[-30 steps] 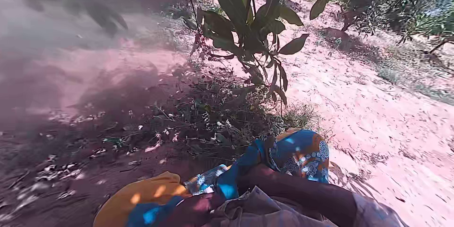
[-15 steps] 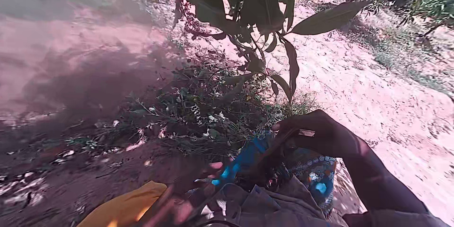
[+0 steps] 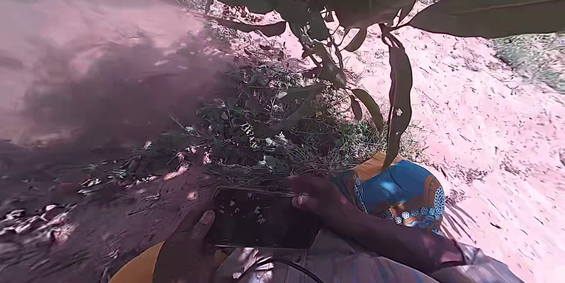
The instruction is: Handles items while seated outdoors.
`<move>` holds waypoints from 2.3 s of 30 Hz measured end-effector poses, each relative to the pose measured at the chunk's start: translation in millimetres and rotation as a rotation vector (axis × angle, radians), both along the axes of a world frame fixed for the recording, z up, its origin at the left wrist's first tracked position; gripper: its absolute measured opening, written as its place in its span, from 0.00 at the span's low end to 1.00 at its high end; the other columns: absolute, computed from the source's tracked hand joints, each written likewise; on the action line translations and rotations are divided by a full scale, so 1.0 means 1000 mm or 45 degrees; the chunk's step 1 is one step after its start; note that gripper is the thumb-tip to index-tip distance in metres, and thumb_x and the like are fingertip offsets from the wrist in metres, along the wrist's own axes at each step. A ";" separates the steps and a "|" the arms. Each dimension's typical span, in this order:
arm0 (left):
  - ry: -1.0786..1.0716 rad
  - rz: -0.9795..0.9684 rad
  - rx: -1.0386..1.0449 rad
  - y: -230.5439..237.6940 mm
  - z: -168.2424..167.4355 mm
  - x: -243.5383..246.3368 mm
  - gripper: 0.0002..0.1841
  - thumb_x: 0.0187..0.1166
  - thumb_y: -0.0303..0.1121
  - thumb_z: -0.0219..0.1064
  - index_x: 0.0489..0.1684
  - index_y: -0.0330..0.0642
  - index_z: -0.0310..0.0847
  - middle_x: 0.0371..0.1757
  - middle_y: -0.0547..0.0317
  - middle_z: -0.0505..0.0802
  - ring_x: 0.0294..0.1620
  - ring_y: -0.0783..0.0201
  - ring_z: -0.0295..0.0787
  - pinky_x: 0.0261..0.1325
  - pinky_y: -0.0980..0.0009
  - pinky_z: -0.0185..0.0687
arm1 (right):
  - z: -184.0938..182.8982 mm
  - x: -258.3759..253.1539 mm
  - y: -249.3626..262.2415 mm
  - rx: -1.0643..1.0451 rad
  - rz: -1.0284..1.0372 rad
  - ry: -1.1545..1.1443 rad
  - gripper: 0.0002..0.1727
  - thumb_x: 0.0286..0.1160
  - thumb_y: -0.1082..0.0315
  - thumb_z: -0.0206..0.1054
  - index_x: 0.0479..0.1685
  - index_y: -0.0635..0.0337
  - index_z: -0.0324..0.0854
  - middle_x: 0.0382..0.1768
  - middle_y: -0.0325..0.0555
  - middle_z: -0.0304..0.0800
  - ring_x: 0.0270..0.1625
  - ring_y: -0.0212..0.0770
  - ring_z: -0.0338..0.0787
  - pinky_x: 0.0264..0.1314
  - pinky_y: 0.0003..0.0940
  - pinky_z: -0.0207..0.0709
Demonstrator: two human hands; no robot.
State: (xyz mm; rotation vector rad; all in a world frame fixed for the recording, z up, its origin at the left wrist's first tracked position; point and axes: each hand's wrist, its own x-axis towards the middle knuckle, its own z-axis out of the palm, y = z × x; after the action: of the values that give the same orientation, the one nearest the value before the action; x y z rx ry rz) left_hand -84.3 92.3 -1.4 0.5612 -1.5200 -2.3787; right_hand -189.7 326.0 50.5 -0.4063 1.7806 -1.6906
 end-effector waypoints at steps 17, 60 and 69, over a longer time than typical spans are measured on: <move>-0.220 0.057 -0.217 0.017 0.037 -0.029 0.14 0.86 0.33 0.49 0.47 0.54 0.85 0.34 0.79 0.93 0.37 0.82 0.90 0.44 0.82 0.88 | -0.015 0.015 0.009 -0.167 0.134 0.205 0.21 0.82 0.72 0.63 0.69 0.78 0.78 0.67 0.47 0.89 0.66 0.22 0.86 0.72 0.21 0.79; 0.049 0.050 -0.061 0.031 0.040 -0.012 0.19 0.87 0.55 0.53 0.54 0.63 0.89 0.50 0.75 0.95 0.53 0.77 0.91 0.55 0.77 0.87 | -0.018 0.012 0.016 -0.304 0.061 0.271 0.18 0.91 0.59 0.57 0.67 0.53 0.87 0.64 0.25 0.91 0.66 0.19 0.85 0.74 0.23 0.78; 0.152 0.036 0.034 0.032 0.040 -0.010 0.20 0.79 0.61 0.61 0.51 0.63 0.92 0.51 0.73 0.96 0.54 0.76 0.91 0.58 0.76 0.87 | -0.015 0.012 0.016 -0.314 0.060 0.320 0.17 0.91 0.58 0.56 0.65 0.50 0.87 0.65 0.22 0.91 0.67 0.16 0.84 0.73 0.19 0.77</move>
State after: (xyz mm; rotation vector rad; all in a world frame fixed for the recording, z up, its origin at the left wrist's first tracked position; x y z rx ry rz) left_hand -94.3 124.0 38.6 0.4354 -1.4230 -2.3687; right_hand -178.1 342.0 35.0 -0.7929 1.7209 -1.8999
